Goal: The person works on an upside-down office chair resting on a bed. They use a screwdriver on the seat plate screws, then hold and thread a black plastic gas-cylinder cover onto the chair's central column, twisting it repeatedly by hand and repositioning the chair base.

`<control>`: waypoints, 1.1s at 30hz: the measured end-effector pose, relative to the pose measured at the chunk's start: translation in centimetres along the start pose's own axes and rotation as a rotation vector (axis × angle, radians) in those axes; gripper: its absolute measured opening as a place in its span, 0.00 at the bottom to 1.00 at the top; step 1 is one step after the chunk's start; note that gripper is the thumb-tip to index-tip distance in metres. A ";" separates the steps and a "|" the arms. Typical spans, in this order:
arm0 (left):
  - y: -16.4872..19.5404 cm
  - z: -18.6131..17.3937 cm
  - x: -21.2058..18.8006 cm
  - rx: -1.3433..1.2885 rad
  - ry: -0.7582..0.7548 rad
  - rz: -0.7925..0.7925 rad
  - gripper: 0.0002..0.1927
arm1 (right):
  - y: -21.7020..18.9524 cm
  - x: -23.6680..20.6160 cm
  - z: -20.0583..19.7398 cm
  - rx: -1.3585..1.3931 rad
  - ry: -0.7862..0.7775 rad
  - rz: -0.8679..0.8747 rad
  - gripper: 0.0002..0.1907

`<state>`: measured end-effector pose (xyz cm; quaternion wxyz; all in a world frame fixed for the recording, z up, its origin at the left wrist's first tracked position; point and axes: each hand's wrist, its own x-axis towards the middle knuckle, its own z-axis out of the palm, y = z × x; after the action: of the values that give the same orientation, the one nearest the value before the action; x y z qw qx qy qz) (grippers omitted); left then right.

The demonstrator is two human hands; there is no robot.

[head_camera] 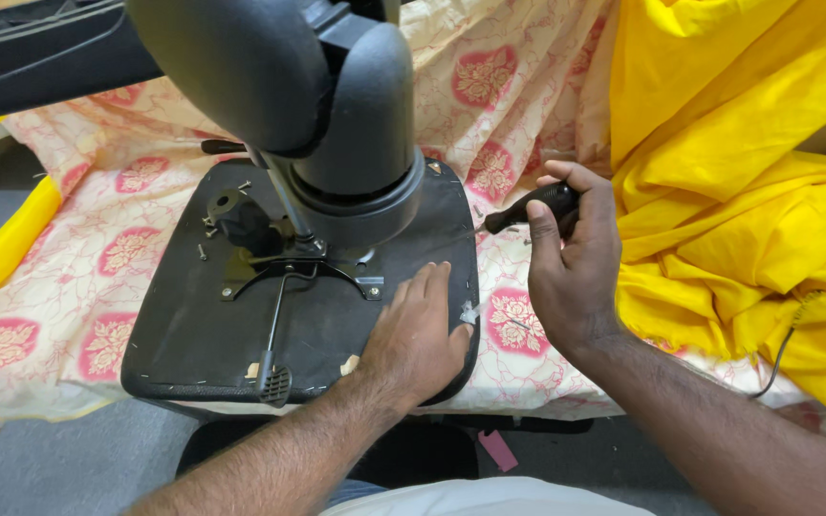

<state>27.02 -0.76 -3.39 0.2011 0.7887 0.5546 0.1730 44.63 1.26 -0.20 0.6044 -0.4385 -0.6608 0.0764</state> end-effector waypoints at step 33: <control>-25.7 -12.3 -9.9 -0.105 -0.020 -0.017 0.17 | -11.8 -5.0 20.5 0.223 0.212 0.392 0.14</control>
<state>-3.00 -0.76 -6.38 0.2493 0.7739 0.5495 0.1924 20.55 -0.44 -1.66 0.6888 -0.4943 -0.4833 0.2182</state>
